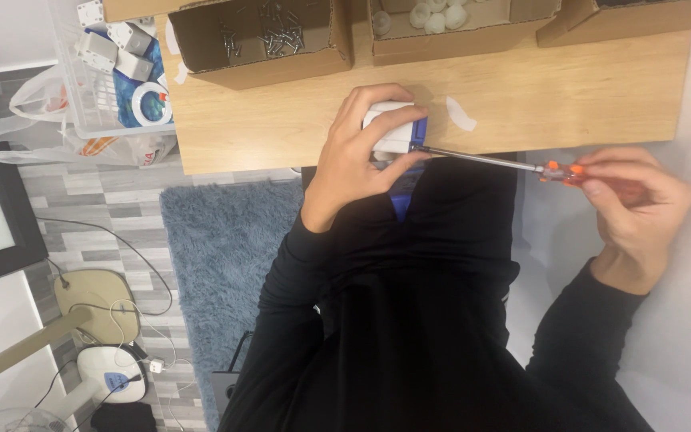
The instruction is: The person assembles a blue plastic electrical component by inserting a metal screw and tightening it with a screwdriver. They then attach a white plastic cover to the blue component and secure it by tightening screws with the screwdriver.
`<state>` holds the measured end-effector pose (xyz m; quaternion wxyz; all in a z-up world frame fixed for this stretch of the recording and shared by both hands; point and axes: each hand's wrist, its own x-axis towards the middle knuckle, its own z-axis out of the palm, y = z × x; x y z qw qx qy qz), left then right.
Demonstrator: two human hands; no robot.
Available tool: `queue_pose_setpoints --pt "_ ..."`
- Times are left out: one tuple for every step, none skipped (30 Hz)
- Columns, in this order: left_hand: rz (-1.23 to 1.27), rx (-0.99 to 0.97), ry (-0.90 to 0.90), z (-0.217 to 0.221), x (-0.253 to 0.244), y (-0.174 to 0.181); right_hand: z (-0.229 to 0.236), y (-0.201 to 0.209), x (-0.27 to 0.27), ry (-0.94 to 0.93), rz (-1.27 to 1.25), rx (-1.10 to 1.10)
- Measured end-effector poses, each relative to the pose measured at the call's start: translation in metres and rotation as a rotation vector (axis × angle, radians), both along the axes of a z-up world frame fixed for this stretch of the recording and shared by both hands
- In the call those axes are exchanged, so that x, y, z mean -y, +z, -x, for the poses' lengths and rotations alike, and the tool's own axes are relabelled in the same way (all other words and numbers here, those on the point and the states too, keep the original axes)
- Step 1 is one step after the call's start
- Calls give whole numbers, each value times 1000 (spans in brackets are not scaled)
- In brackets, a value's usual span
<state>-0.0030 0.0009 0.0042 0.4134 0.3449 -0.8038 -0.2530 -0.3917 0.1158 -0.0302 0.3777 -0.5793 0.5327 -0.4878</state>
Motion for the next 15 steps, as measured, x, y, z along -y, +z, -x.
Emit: queue_pose_setpoints --pt "-1 1 0 0 0 -1 3 -3 0 0 -1 1" --pt "9 -5 -3 0 1 -1 5 -5 0 35 38 27" --pt "18 -10 -6 1 2 -2 8 -8 0 70 77 54" --pt "17 -11 -6 0 1 -1 -2 4 5 70 77 54" --pt "3 1 -1 0 0 -1 -12 16 10 89 102 14" --pt "-11 12 4 0 0 0 -22 27 14 107 127 -28" --pt "-12 12 2 0 0 1 -28 32 13 106 126 -29" --pt "-14 8 2 0 0 1 -33 37 13 51 46 -84" --pt "-16 5 2 0 0 2 -39 42 12 -6 -33 -138" --pt "-14 5 2 0 0 2 -35 35 11 -6 -32 -138" --pt "-13 -3 -3 0 1 2 -30 29 9 -30 -44 -81" --pt "-15 -11 -6 0 0 2 -26 22 7 -52 -60 -23" --pt "-16 -9 -5 -1 -1 4 -21 16 7 -51 -61 -22" --pt "-16 -12 -12 -1 -1 6 -15 11 6 -33 -41 4" --pt "-16 -15 -19 -1 -1 8 -9 6 4 -15 -21 31"
